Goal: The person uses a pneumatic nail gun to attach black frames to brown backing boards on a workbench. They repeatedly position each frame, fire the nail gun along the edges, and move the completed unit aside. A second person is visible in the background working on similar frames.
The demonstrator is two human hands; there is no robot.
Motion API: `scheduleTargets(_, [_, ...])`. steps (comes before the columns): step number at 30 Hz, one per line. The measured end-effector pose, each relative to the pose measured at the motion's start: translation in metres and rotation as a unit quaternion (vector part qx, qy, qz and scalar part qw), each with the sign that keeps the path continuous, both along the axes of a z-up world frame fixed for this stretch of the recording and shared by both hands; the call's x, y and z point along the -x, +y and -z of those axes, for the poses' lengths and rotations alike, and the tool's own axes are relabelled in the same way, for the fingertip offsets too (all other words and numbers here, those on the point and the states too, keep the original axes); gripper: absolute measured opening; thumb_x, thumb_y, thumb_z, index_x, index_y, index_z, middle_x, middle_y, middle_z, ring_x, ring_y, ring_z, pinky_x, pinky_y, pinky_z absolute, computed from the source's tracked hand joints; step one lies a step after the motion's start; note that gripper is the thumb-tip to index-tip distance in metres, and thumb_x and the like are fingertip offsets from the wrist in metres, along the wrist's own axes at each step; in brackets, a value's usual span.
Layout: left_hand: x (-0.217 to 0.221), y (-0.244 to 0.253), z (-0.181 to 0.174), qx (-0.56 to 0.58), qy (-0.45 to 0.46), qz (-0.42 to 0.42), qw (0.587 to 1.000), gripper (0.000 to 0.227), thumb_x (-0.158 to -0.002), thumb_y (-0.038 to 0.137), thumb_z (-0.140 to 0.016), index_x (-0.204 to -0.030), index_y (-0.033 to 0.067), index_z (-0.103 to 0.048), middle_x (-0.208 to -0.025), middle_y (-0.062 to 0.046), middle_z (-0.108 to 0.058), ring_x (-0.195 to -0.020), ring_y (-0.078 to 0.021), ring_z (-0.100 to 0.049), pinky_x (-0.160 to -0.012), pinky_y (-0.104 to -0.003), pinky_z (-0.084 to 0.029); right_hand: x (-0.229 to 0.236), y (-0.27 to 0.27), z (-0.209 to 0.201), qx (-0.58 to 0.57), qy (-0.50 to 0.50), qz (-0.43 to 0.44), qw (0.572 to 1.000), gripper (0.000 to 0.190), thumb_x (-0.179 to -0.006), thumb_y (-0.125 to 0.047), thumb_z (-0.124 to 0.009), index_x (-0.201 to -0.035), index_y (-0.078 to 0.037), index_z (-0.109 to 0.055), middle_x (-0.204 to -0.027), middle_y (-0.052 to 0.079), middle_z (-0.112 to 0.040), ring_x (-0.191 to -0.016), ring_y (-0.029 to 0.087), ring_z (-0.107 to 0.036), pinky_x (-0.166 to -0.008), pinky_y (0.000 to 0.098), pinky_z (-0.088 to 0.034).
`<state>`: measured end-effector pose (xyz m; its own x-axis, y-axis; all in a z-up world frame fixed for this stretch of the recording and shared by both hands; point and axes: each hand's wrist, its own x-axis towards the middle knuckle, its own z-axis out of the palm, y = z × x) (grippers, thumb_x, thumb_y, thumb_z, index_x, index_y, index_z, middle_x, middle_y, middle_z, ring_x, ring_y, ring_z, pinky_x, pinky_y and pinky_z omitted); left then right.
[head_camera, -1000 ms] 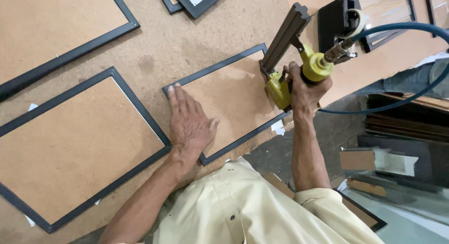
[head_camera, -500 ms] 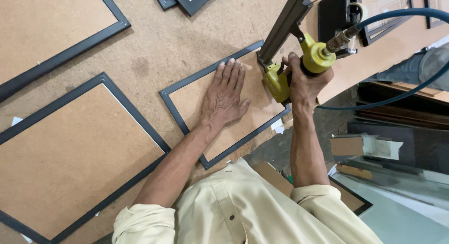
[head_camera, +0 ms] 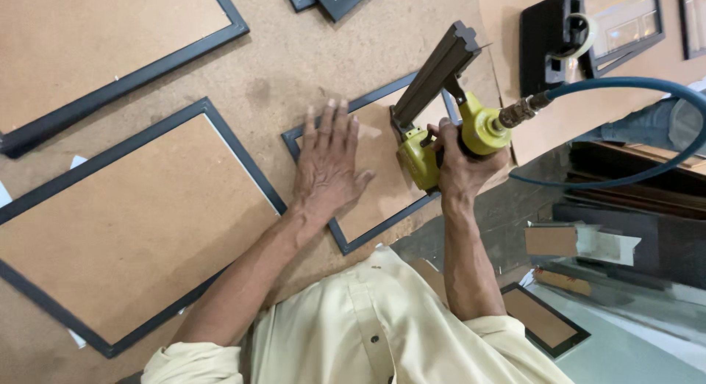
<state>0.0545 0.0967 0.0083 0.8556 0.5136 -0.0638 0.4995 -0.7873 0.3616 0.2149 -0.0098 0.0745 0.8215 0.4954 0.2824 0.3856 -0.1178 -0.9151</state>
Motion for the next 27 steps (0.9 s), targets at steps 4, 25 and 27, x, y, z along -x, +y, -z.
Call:
scheduleTargets(4, [0.027,0.006,0.008,0.034,-0.036,-0.031,0.998,0.096,-0.087,0.069,-0.052,-0.157,0.007,-0.032,-0.164,-0.03,-0.015,-0.153,-0.0444,-0.01,-0.122,-0.061,-0.001,0.018,0.01,-0.001,0.012,-0.017,-0.027,0.999,0.014,-0.093,0.001,-0.075,-0.097,0.009,-0.065,-0.077,0.013,-0.07,-0.069,0.022,-0.076,-0.075,0.0383,-0.073])
scheduleTargets(25, [0.11,0.008,0.008,-0.017,-0.05,-0.025,0.998,0.091,-0.093,0.062,-0.054,-0.152,-0.0049,-0.039,-0.161,-0.029,-0.029,-0.153,-0.0407,-0.019,-0.126,-0.054,-0.006,0.107,0.001,-0.004,0.036,-0.003,-0.027,0.999,0.02,-0.089,0.0,-0.079,-0.1,0.009,-0.064,-0.082,0.015,-0.07,-0.069,0.024,-0.075,-0.072,0.0393,-0.073])
scheduleTargets(27, [0.121,0.009,0.008,-0.037,-0.069,-0.01,0.997,0.088,-0.095,0.061,-0.053,-0.153,-0.0041,-0.04,-0.161,-0.028,-0.032,-0.153,-0.0406,-0.022,-0.127,-0.053,-0.007,0.121,0.009,-0.002,0.038,0.004,-0.03,0.999,0.019,-0.09,0.0,-0.077,-0.101,0.01,-0.064,-0.082,0.014,-0.071,-0.07,0.024,-0.077,-0.074,0.0388,-0.074])
